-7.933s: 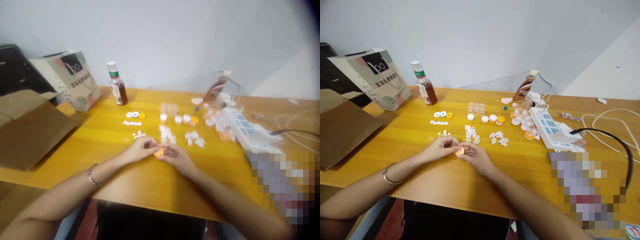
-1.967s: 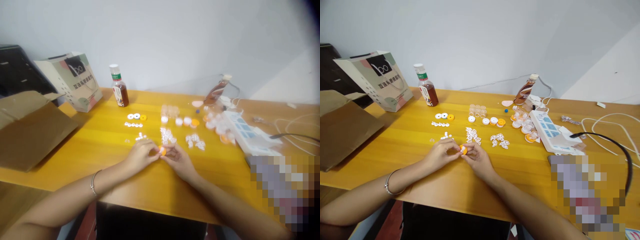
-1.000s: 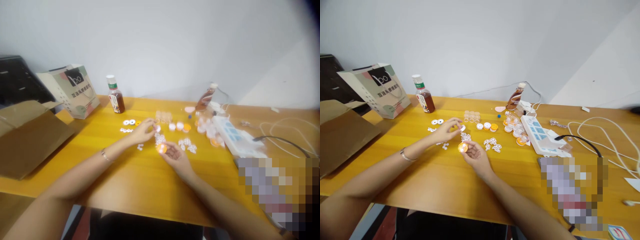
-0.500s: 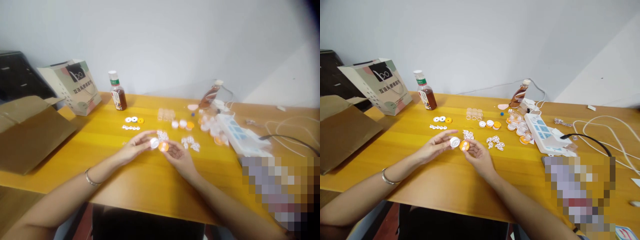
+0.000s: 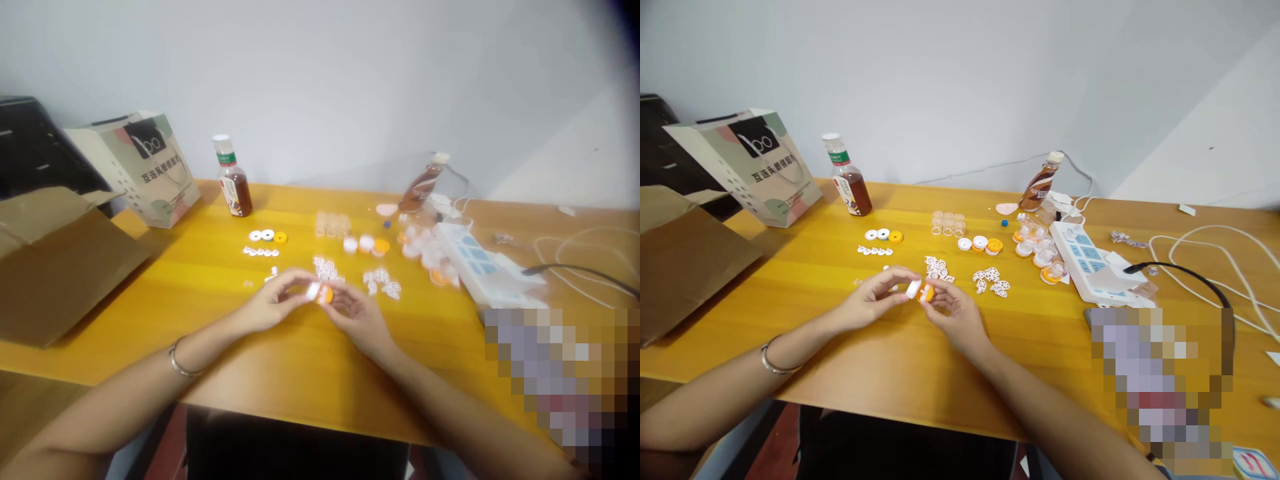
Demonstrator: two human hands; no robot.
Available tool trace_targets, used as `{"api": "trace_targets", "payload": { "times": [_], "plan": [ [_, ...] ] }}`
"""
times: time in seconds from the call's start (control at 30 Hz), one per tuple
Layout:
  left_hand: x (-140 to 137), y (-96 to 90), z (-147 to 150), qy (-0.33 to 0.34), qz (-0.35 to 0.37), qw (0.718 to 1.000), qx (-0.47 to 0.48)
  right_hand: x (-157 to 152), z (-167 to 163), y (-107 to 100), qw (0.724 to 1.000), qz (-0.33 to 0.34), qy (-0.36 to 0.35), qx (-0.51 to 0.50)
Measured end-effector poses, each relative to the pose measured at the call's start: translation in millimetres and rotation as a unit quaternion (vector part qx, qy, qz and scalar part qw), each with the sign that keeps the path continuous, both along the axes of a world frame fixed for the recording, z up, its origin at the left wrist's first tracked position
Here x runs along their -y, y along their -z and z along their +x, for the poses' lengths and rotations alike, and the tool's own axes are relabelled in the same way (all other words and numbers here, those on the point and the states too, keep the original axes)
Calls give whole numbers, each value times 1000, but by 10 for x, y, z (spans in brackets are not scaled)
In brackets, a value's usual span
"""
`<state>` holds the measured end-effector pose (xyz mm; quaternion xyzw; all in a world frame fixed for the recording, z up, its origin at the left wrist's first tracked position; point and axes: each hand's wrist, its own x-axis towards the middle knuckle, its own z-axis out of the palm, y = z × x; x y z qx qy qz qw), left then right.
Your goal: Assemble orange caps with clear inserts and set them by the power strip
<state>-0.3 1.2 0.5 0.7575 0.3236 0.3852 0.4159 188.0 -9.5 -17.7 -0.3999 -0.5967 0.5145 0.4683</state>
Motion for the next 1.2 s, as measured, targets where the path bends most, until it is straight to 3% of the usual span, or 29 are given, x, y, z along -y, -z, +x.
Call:
{"api": "trace_targets", "payload": {
  "times": [0.33,0.57,1.2],
  "plan": [
    [89,18,48,-31,106,990,-88,-5,1,73,1000,15,-19,1],
    [90,10,32,-36,159,980,-117,-5,-10,87,998,-37,-33,-37],
    [99,87,13,-38,205,966,-156,64,-40,32,995,-80,-24,-62]
  ]
}}
